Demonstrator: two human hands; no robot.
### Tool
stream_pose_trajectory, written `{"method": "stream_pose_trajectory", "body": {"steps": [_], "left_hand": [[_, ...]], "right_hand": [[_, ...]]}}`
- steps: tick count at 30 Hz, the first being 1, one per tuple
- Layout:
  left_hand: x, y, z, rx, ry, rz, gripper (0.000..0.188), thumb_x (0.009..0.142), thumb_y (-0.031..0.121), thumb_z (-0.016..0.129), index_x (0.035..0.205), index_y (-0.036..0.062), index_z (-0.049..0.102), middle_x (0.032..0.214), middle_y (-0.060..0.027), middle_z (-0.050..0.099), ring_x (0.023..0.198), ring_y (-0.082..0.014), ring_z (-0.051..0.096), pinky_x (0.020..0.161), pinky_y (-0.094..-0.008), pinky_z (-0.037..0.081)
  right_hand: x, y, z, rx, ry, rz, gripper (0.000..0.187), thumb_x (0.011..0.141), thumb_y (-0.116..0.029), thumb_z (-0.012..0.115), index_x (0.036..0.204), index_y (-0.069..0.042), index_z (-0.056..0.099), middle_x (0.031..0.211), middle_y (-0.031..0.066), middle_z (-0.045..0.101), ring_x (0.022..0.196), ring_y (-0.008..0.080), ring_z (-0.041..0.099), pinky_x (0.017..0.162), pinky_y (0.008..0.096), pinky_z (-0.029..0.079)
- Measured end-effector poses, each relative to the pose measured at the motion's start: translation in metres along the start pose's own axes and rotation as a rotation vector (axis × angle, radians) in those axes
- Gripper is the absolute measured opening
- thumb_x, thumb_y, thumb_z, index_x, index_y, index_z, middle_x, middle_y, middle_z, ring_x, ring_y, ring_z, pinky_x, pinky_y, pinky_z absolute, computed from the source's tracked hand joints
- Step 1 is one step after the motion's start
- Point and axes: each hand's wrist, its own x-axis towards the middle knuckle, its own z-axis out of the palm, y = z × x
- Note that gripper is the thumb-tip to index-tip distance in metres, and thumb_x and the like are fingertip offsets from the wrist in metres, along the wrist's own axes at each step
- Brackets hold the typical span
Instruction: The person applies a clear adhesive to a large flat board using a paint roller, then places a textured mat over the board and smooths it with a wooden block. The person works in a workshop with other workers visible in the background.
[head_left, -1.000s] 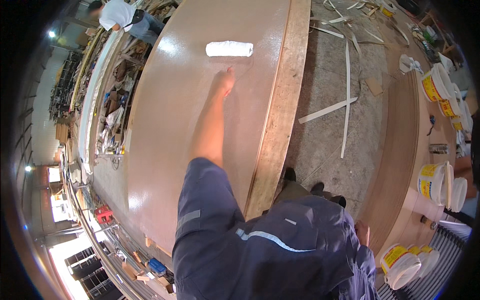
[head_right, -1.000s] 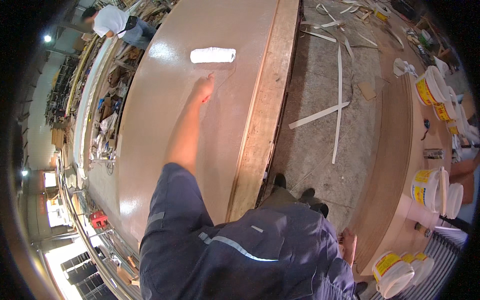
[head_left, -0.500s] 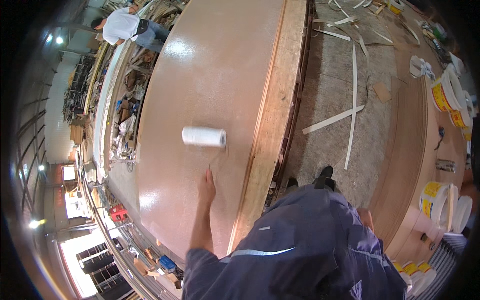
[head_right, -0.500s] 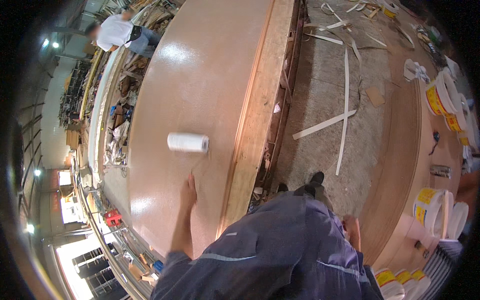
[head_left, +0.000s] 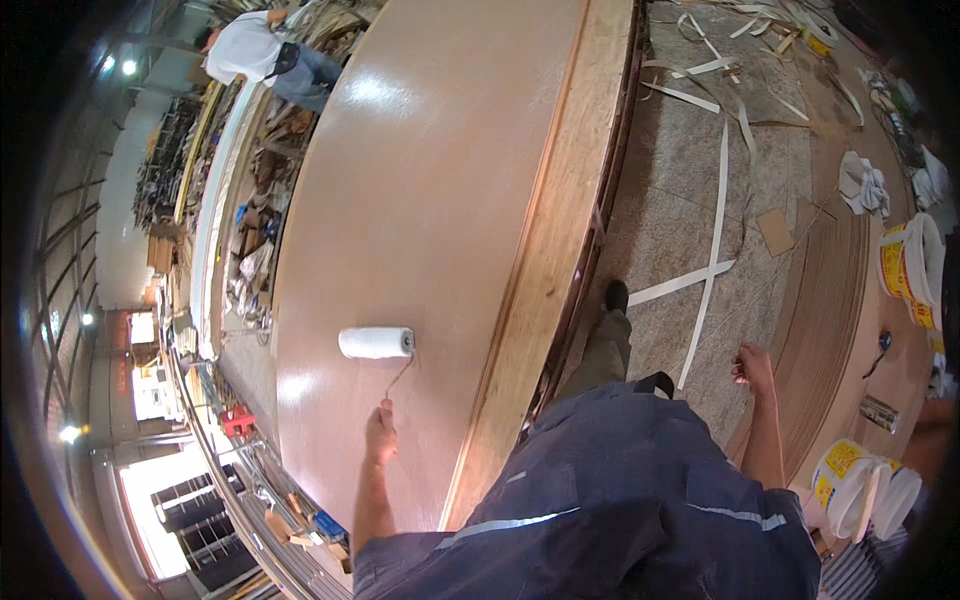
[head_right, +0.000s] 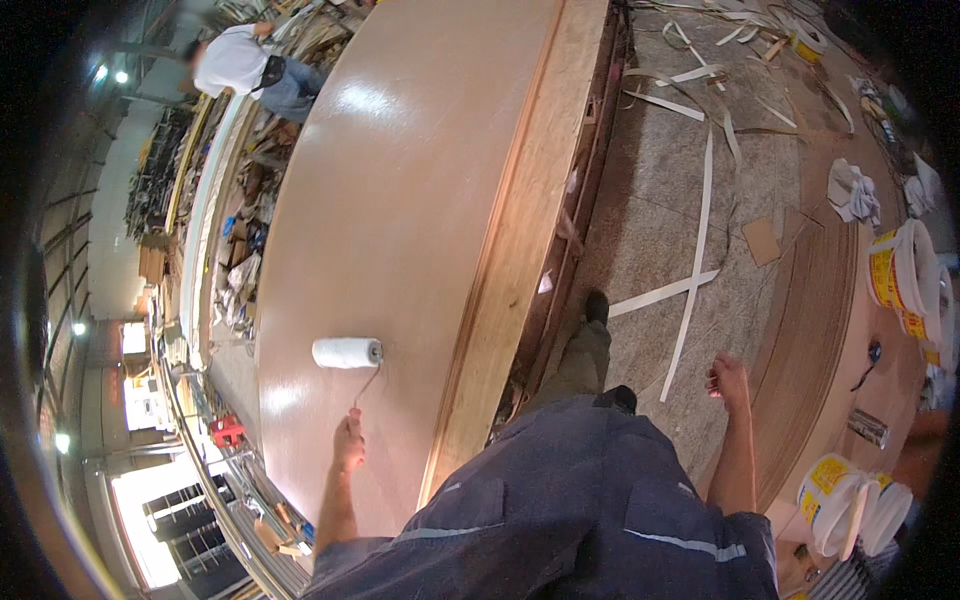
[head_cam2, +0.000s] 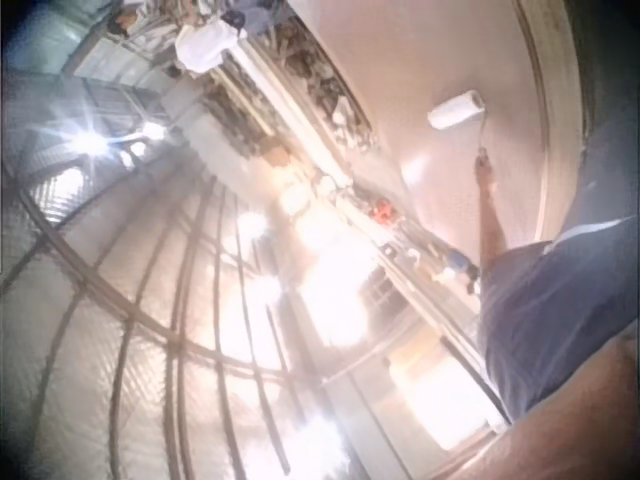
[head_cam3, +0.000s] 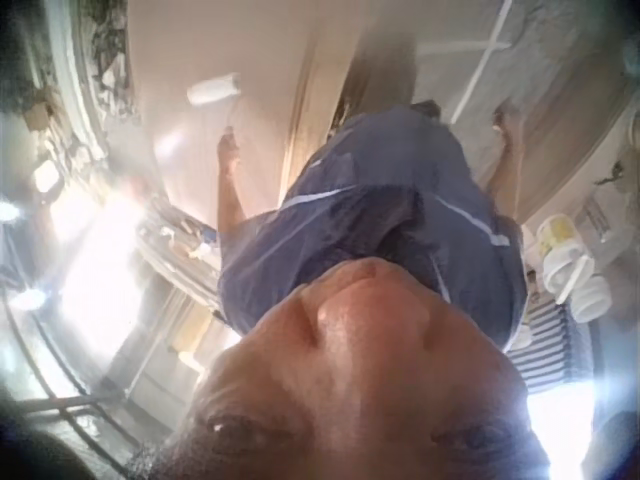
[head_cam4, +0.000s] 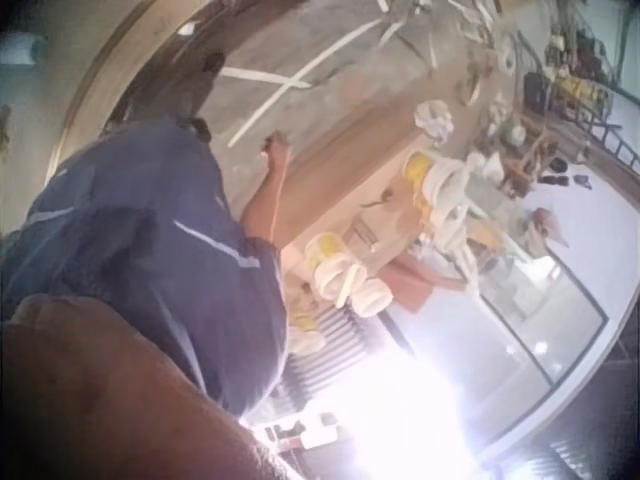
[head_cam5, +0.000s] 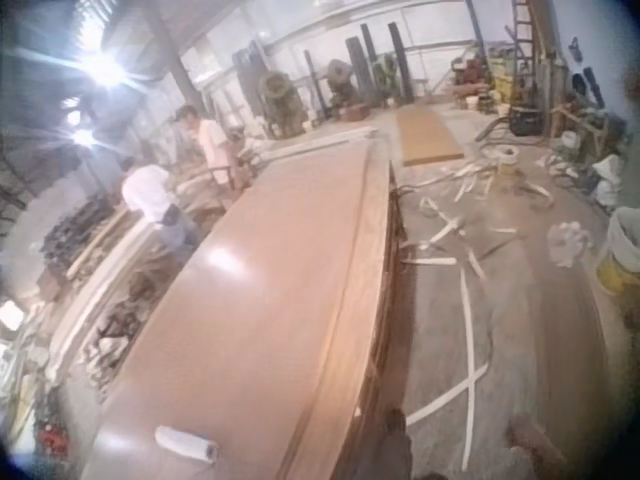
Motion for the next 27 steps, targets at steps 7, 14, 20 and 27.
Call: {"method": "stream_pose_trajectory", "body": {"steps": [7, 14, 20, 27], "left_hand": [[0.217, 0.229, -0.007, 0.235, -0.133, 0.342, 0.068, 0.098, 0.058, 0.037, 0.120, -0.0017, 0.061, 0.069, -0.0152, 0.062, 0.045, -0.0233, 0.055, 0.041, -0.0379, 0.044], [0.355, 0.538, 0.077, 0.259, -0.183, 0.544, 0.069, 0.098, 0.057, 0.037, 0.104, -0.0076, 0.060, 0.059, -0.0160, 0.058, 0.040, -0.0244, 0.054, 0.041, -0.0390, 0.043], [0.363, 0.704, 0.166, 0.139, -0.162, 0.567, 0.062, 0.098, 0.051, 0.035, 0.093, -0.0050, 0.062, 0.055, -0.0160, 0.057, 0.041, -0.0274, 0.056, 0.044, -0.0421, 0.045], [0.261, 0.697, 0.189, 0.185, -0.170, 0.415, 0.075, 0.100, 0.058, 0.027, 0.109, -0.0065, 0.063, 0.068, -0.0225, 0.064, 0.053, -0.0323, 0.064, 0.057, -0.0431, 0.052]], "right_hand": [[-0.010, 0.028, -0.025, 0.145, -0.015, 0.198, 0.024, 0.093, -0.027, 0.053, 0.082, -0.006, 0.056, 0.061, 0.0070, 0.053, 0.046, 0.0191, 0.055, 0.037, 0.0333, 0.044], [-0.021, -0.024, -0.032, 0.067, 0.079, 0.231, 0.027, 0.093, -0.020, 0.048, 0.070, -0.006, 0.051, 0.063, 0.0054, 0.055, 0.048, 0.0153, 0.050, 0.042, 0.0300, 0.040], [0.077, -0.122, -0.045, 0.111, 0.081, 0.224, 0.020, 0.091, -0.021, 0.049, 0.078, -0.007, 0.052, 0.066, 0.0075, 0.055, 0.046, 0.0173, 0.054, 0.037, 0.0319, 0.044], [0.213, -0.242, -0.092, 0.065, -0.033, 0.211, 0.020, 0.091, -0.022, 0.049, 0.081, -0.006, 0.054, 0.069, 0.0079, 0.057, 0.048, 0.0178, 0.056, 0.039, 0.0323, 0.047]]}}
